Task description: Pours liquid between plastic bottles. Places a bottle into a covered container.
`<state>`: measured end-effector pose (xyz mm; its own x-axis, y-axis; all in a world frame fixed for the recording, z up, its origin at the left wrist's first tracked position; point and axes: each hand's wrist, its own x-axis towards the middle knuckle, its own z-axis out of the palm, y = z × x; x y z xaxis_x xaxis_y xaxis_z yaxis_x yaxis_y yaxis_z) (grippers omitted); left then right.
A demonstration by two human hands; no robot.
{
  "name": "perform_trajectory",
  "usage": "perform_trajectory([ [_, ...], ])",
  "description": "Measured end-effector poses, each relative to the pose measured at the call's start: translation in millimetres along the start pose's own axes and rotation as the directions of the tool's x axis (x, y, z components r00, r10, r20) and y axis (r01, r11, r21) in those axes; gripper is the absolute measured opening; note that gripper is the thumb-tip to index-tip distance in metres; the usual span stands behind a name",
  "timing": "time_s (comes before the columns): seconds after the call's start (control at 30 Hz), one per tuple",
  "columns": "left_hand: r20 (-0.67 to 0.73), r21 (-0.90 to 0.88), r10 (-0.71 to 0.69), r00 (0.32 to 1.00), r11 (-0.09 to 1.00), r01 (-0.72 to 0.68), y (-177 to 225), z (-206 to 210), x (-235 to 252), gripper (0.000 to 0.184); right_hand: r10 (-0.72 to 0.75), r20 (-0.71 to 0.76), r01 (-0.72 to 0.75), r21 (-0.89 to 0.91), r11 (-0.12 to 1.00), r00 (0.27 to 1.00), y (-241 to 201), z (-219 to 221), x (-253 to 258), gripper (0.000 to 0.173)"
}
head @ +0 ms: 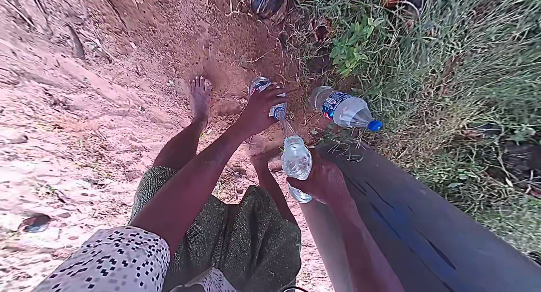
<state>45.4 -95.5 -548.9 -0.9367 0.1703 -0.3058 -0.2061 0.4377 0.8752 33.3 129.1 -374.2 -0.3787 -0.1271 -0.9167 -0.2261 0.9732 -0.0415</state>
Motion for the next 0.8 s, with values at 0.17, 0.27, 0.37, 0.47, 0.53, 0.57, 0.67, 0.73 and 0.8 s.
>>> perform_trajectory([
  [0.17, 0.004, 0.004, 0.004, 1.000, 1.000, -0.004, -1.8, 0.5, 0.0, 0.052, 0.004, 0.016, -0.004, -0.004, 1.000, 1.000, 0.4, -0.8, -0.9, 0.102],
  [0.27, 0.001, 0.006, 0.002, 1.000, 1.000, -0.002, -1.1, 0.5, -0.4, 0.050, 0.005, 0.015, -0.005, -0.003, 1.000, 1.000, 0.7, 0.5, -2.5, 0.103],
  [0.37, -0.003, -0.013, 0.003, 1.000, 1.000, -0.003, -1.0, -0.4, -0.8, 0.050, 0.014, 0.013, -0.014, 0.006, 1.000, 1.000, 0.0, 0.8, -3.1, 0.102],
  [0.47, 0.000, -0.012, 0.006, 1.000, 1.000, -0.006, -1.3, -1.1, -0.6, 0.050, 0.022, 0.028, -0.022, 0.005, 1.000, 0.999, -0.2, 1.0, -2.9, 0.102],
  [0.53, 0.000, -0.006, 0.006, 1.000, 1.000, -0.006, -1.5, -1.1, -1.4, 0.050, 0.018, 0.032, -0.019, 0.007, 1.000, 0.999, -0.3, 1.8, -3.6, 0.102],
  [0.57, 0.004, -0.005, 0.000, 1.000, 1.000, 0.000, -1.7, -1.1, -1.7, 0.051, 0.008, 0.021, -0.008, 0.012, 1.000, 1.000, 0.4, 2.6, -4.1, 0.102],
  [0.67, 0.014, -0.017, -0.029, 0.999, 0.999, 0.029, -2.0, -0.6, -2.1, 0.055, -0.027, -0.023, 0.027, 0.025, 0.999, 0.999, 2.7, 4.8, -6.7, 0.100],
  [0.73, 0.018, -0.014, -0.032, 0.999, 0.999, 0.032, -1.7, -0.6, -2.6, 0.056, -0.022, -0.008, 0.022, 0.024, 0.999, 1.000, 1.8, 3.5, -8.4, 0.099],
  [0.8, 0.013, -0.008, -0.027, 1.000, 1.000, 0.027, -1.9, -0.5, -2.5, 0.056, -0.016, -0.002, 0.016, 0.020, 1.000, 1.000, 1.3, 3.1, -9.0, 0.099],
])
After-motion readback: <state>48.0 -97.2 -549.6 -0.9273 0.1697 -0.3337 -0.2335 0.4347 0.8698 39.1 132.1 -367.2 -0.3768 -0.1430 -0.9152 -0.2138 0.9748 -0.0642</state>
